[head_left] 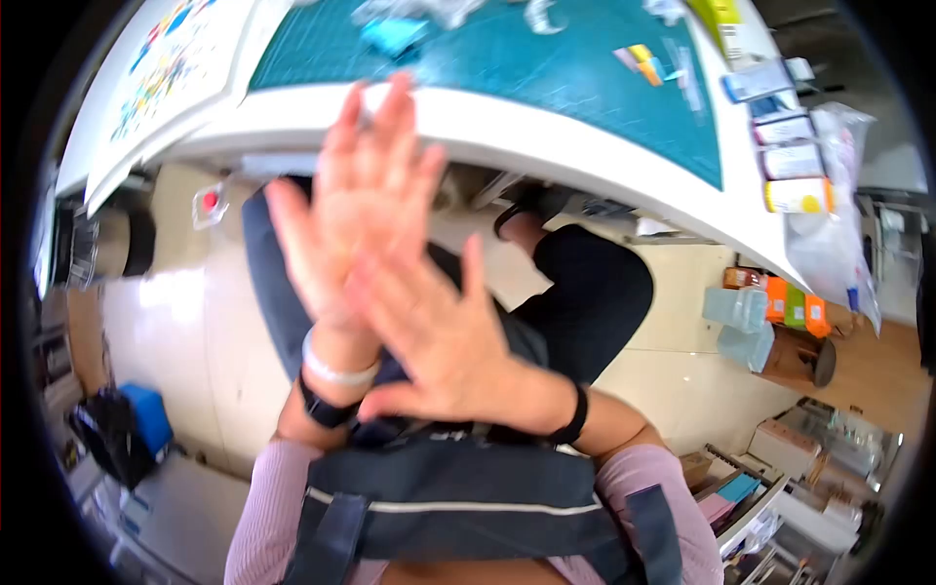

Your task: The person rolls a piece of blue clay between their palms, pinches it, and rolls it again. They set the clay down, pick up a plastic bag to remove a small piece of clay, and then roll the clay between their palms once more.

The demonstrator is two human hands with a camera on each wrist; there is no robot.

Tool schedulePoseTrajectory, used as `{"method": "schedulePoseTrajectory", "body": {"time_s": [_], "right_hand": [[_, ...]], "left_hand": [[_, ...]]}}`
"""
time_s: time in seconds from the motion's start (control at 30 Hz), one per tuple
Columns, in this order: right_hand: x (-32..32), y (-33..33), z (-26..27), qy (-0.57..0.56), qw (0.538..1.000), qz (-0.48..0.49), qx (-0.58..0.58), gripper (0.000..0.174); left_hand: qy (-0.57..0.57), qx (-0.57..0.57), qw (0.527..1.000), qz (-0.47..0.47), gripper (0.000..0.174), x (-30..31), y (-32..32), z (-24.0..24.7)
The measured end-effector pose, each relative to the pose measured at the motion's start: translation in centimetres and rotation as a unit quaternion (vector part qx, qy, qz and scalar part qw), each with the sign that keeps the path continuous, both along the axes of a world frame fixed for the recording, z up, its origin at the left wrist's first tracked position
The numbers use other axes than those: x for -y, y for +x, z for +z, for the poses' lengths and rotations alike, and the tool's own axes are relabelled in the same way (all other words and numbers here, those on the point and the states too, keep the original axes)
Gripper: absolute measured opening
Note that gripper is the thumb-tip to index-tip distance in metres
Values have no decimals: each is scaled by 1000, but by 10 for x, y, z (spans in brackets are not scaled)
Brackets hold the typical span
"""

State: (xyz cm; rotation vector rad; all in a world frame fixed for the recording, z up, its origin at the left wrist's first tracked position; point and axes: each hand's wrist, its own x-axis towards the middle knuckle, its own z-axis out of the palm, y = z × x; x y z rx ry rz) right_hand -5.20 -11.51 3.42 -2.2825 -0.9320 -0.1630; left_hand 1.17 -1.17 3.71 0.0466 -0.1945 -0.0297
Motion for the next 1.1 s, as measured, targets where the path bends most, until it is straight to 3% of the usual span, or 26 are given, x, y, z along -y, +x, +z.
{"method": "schedulePoseTrajectory", "body": {"time_s": [0.03, 0.17, 0.23, 0.3, 0.37, 0.5, 0.63, 0.7, 0.77, 0.83, 0.87, 0.9, 0.97, 1.0, 1.03, 1.1], "right_hand": [[-2, 0, -2, 13, 1000, 14, -9, 88], [4, 26, 4, 53, 995, -51, 62, 88], [2, 21, 1, -2, 1000, -24, 19, 90], [-1, 3, 1, 4, 999, 32, -28, 92], [-4, -2, -10, 14, 1000, 20, -14, 93], [3, 31, 7, 9, 996, -66, 51, 91], [-2, 3, 1, -13, 1000, -4, -11, 89], [-5, 0, -4, -33, 999, -14, -6, 90], [-5, 20, 0, -1, 996, -84, 37, 91], [-4, 31, 4, 57, 993, -96, 35, 88], [1, 32, 8, 50, 996, -75, 13, 90], [8, 34, 8, 53, 996, -71, 10, 90], [17, 38, 6, 14, 996, -60, 70, 82], [14, 38, 9, 28, 994, -79, 75, 60], [12, 40, 7, 29, 994, -77, 72, 60], [8, 44, 2, 51, 989, -85, 109, 37]], "left_hand": [[-15, -1, 1000, 20, 76, 1, 2, -2], [47, -58, 995, -70, 72, 28, -11, 5], [105, -35, 994, -7, 71, 18, -4, 6], [12, 32, 999, 18, 70, -4, 12, 3], [36, 19, 999, 22, 70, 0, 9, -3], [68, -53, 994, -62, 70, 24, -11, 0], [14, 56, 997, 56, 68, -7, 12, -5], [8, 47, 998, 45, 67, -2, 9, -8], [132, -20, 991, 12, 68, 20, -9, -3], [117, -49, 991, -48, 68, 14, -14, 20], [-34, -3, 998, -58, 68, 19, -5, -5], [-31, -6, 998, -54, 68, 16, -2, -3], [-8, -19, 999, -47, 68, 12, 1, 5], [20, -20, 999, -44, 68, 13, 0, 4], [47, -21, 998, -48, 69, 14, -3, 5], [61, -21, 997, -50, 69, 14, -5, 2]]}}
